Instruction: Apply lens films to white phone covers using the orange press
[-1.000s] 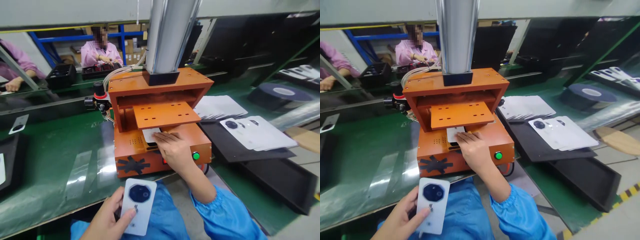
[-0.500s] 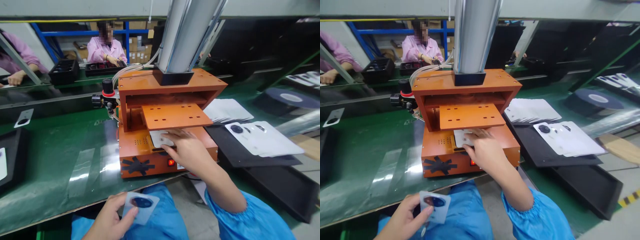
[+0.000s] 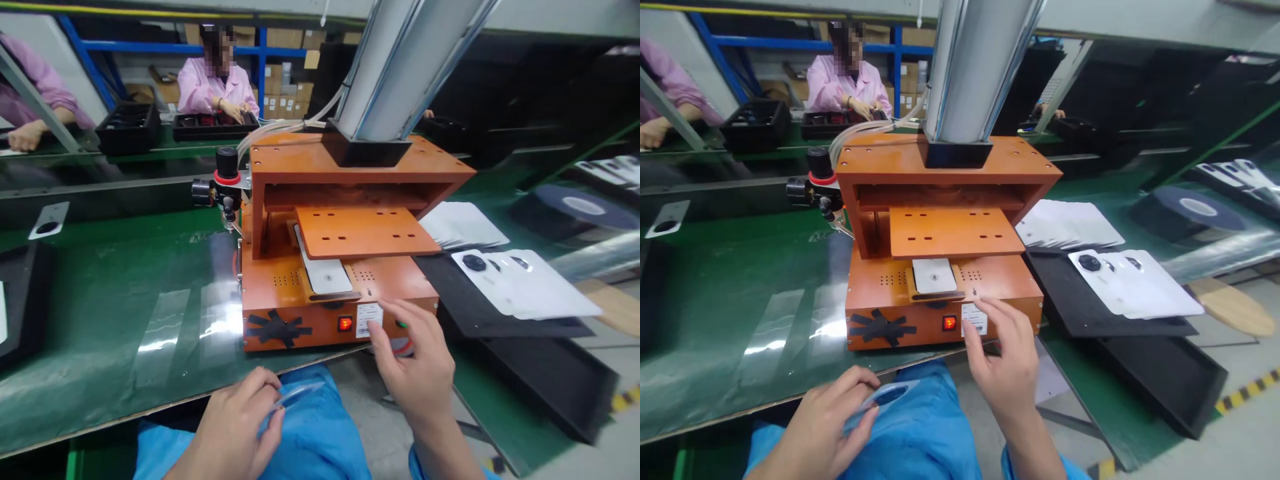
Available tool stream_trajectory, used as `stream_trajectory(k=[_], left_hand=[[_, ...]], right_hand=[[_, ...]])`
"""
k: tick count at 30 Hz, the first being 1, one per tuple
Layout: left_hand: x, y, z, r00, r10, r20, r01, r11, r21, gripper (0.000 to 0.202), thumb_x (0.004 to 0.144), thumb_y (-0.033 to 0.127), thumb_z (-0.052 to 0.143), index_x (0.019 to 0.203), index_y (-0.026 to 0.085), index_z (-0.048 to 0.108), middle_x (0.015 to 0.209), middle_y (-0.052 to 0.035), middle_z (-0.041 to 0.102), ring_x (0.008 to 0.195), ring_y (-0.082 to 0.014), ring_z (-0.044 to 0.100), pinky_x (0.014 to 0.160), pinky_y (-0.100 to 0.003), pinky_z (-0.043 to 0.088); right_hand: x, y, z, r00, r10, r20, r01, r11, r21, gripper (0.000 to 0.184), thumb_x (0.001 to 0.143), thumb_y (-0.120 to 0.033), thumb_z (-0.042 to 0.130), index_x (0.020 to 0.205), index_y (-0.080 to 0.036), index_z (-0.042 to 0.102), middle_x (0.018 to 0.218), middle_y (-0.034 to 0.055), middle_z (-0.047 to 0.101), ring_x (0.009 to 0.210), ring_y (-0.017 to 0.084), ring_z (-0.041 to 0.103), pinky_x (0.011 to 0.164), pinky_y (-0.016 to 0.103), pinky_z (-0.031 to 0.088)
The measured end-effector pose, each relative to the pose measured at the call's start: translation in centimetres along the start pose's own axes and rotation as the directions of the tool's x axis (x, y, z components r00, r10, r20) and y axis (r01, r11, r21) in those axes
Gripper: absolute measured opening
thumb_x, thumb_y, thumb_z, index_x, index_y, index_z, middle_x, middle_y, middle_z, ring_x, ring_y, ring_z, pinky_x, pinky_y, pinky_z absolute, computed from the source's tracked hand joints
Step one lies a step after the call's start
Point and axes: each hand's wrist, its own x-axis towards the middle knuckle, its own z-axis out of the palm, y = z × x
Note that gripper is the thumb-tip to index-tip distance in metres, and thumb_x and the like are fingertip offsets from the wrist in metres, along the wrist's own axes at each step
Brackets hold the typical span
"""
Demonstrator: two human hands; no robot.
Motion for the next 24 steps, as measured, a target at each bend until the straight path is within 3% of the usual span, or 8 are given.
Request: stream_trajectory(k=[4,7,9,13,19,22,24], left_hand=[[-0.3,-0.9,1.5,0.988,0.151,0.035,-0.155,0.968,0.195,0.029,0.097,0.012,0.043,0.085,0.020,0.069,0.140,-0.0159,0.070,0.080,-0.0210,0.079,0.066,-0.031,0.066],[-0.8,-2.0,2.4,0.978,0.205,0.043,-0.208,0.920,0.333,0.028,0.099,0.013,0.046,0.085,0.018,0.070,0.160,-0.0223,0.051,0.078,-0.0216,0.078,0.061,-0.031,0.064],[-0.9,-2.7,2.6,0.982,0.180,0.050,-0.185,0.895,0.406,0.027,0.100,0.014,0.047,0.091,0.018,0.072,0.167,-0.0207,0.040,0.073,-0.0195,0.076,0.057,-0.030,0.061],[-0.6,-2.5,2.0,0.990,0.100,0.104,-0.140,0.842,0.521,0.034,0.097,0.002,0.045,0.088,0.018,0.074,0.168,-0.0184,0.039,0.054,-0.0120,0.063,0.053,-0.030,0.057],[0.4,-1.0,1.6,0.985,0.103,0.139,-0.169,0.760,0.627,0.033,0.088,-0.005,0.045,0.070,0.017,0.062,0.159,-0.0216,0.051,0.054,-0.0160,0.060,0.053,-0.034,0.055],[0.3,-1.5,1.5,0.987,0.115,0.108,-0.157,0.774,0.614,0.033,0.090,-0.001,0.045,0.065,0.018,0.056,0.158,-0.0212,0.053,0.052,-0.0147,0.059,0.050,-0.033,0.054],[0.0,-1.5,1.2,0.982,0.184,0.038,-0.176,0.834,0.523,0.031,0.096,0.007,0.046,0.075,0.018,0.064,0.155,-0.0202,0.058,0.062,-0.0167,0.068,0.055,-0.031,0.058]], right_hand=[[-5.2,1.9,-1.0,0.992,0.075,-0.101,-0.083,0.993,-0.083,0.031,0.099,-0.016,0.068,0.129,-0.022,0.065,0.107,0.0108,0.069,0.096,0.028,0.067,0.082,0.041,0.058],[-7.4,3.5,-0.8,0.996,0.068,-0.057,-0.076,0.986,-0.146,0.045,0.101,-0.014,0.062,0.145,-0.021,0.058,0.107,0.0107,0.068,0.093,0.027,0.066,0.082,0.042,0.058],[-7.8,4.3,-0.5,0.997,0.079,-0.021,-0.082,0.978,-0.191,0.051,0.104,-0.015,0.056,0.155,-0.021,0.051,0.104,0.0104,0.065,0.092,0.026,0.064,0.082,0.042,0.058],[-7.6,5.2,-0.1,0.995,0.099,0.006,-0.094,0.962,-0.257,0.060,0.107,-0.014,0.048,0.165,-0.027,0.039,0.100,0.0083,0.060,0.088,0.024,0.060,0.079,0.040,0.056],[-7.7,6.0,0.2,0.998,0.064,-0.003,-0.062,0.954,-0.294,0.070,0.106,-0.008,0.048,0.170,-0.031,0.029,0.098,0.0074,0.059,0.086,0.024,0.060,0.077,0.037,0.053],[-7.4,6.3,-0.1,0.999,0.039,0.015,-0.033,0.955,-0.296,0.067,0.106,-0.009,0.049,0.168,-0.028,0.033,0.097,0.0076,0.061,0.085,0.024,0.061,0.075,0.037,0.052],[-7.5,5.6,-0.5,0.999,0.040,-0.011,-0.041,0.972,-0.232,0.061,0.105,-0.010,0.053,0.163,-0.026,0.044,0.098,0.0085,0.063,0.087,0.024,0.062,0.077,0.037,0.053]])
